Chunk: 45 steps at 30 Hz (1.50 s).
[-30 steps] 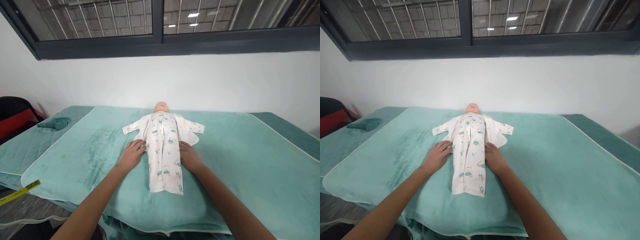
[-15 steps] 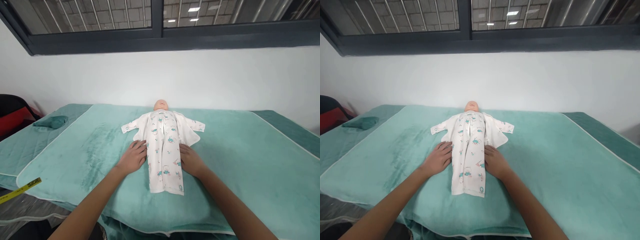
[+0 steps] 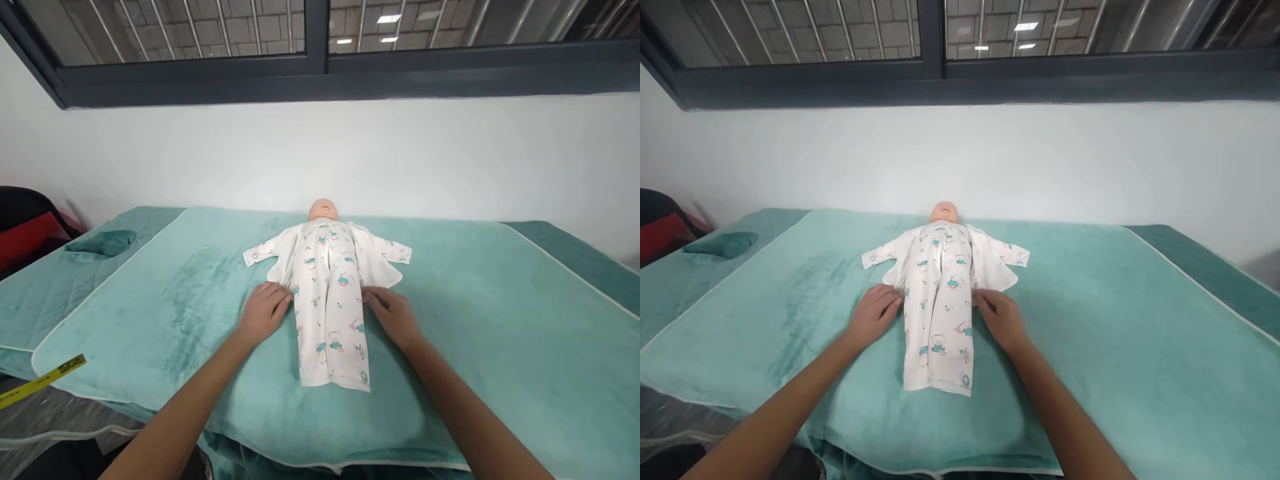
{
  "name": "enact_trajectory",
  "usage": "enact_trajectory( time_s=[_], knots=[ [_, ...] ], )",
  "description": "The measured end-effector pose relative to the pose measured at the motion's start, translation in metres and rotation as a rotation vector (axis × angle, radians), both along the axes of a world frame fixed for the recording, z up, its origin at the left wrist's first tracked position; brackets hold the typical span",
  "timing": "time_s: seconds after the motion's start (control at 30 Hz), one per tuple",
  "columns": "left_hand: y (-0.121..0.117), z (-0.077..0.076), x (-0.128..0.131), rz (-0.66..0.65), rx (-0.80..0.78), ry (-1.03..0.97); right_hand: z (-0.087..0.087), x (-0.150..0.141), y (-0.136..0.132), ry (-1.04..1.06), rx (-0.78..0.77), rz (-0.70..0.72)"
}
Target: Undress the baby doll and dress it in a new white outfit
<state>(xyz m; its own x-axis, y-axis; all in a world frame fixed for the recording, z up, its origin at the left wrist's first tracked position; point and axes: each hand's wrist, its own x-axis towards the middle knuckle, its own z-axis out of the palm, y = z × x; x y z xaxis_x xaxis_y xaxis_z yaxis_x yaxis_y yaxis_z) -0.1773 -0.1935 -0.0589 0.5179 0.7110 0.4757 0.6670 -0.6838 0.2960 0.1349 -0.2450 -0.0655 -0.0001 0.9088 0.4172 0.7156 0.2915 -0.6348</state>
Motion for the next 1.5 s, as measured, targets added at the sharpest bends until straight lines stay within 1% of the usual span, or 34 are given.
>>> enact_trajectory(
  time_s=[0.07,0.13,0.2,0.23,0.3,0.37,0.43,0.53,0.63,0.73,0.8,0.87,0.9,0.97,1.07,1.17,1.3,1.33,1.4,1.5],
  knots=[
    [0.006,-0.004,-0.002,0.113,-0.041,-0.088,-0.003,0.01,0.008,0.043,0.025,-0.266],
    [0.013,-0.007,-0.003,0.279,-0.085,-0.142,-0.004,0.02,0.021,0.01,0.019,-0.436],
    [0.018,-0.009,-0.002,0.442,-0.112,-0.162,-0.001,0.029,0.035,-0.03,-0.067,-0.517],
    [0.02,-0.01,-0.001,0.497,-0.119,-0.163,0.001,0.033,0.042,-0.03,-0.134,-0.535],
    [0.023,-0.011,0.001,0.558,-0.126,-0.142,0.008,0.039,0.054,0.01,-0.269,-0.541],
    [0.025,-0.011,0.004,0.603,-0.141,-0.103,0.016,0.043,0.065,0.07,-0.359,-0.515],
    [0.025,-0.01,0.007,0.659,-0.163,-0.059,0.024,0.044,0.075,0.122,-0.403,-0.465],
    [0.026,-0.01,0.008,0.697,-0.186,-0.016,0.04,0.041,0.086,0.218,-0.444,-0.334],
    [0.026,-0.01,0.01,0.704,-0.184,0.005,0.061,0.029,0.094,0.36,-0.445,-0.17],
    [0.025,-0.01,0.011,0.707,-0.174,0.016,0.083,0.008,0.095,0.461,-0.405,-0.013],
    [0.024,-0.01,0.011,0.708,-0.173,0.021,0.093,-0.007,0.092,0.403,-0.353,0.11],
    [0.023,-0.009,0.012,0.708,-0.175,0.023,0.098,-0.02,0.085,0.234,-0.305,0.202],
    [0.023,-0.009,0.012,0.709,-0.177,0.022,0.098,-0.026,0.081,0.137,-0.29,0.217],
    [0.023,-0.008,0.013,0.708,-0.182,0.015,0.093,-0.033,0.071,-0.002,-0.268,0.187],
    [0.024,-0.007,0.013,0.71,-0.197,-0.016,0.077,-0.039,0.055,-0.093,-0.19,0.143],
    [0.028,-0.006,0.012,0.724,-0.23,-0.065,0.059,-0.043,0.041,-0.166,-0.039,0.154],
    [0.032,-0.006,0.011,0.737,-0.245,-0.08,0.045,-0.049,0.031,-0.225,0.128,0.206],
    [0.032,-0.006,0.011,0.736,-0.244,-0.077,0.043,-0.049,0.031,-0.228,0.157,0.193],
    [0.031,-0.005,0.011,0.728,-0.24,-0.07,0.041,-0.049,0.03,-0.222,0.209,0.123],
    [0.028,-0.004,0.012,0.716,-0.227,-0.054,0.042,-0.046,0.03,-0.202,0.247,0.036]
  ],
)
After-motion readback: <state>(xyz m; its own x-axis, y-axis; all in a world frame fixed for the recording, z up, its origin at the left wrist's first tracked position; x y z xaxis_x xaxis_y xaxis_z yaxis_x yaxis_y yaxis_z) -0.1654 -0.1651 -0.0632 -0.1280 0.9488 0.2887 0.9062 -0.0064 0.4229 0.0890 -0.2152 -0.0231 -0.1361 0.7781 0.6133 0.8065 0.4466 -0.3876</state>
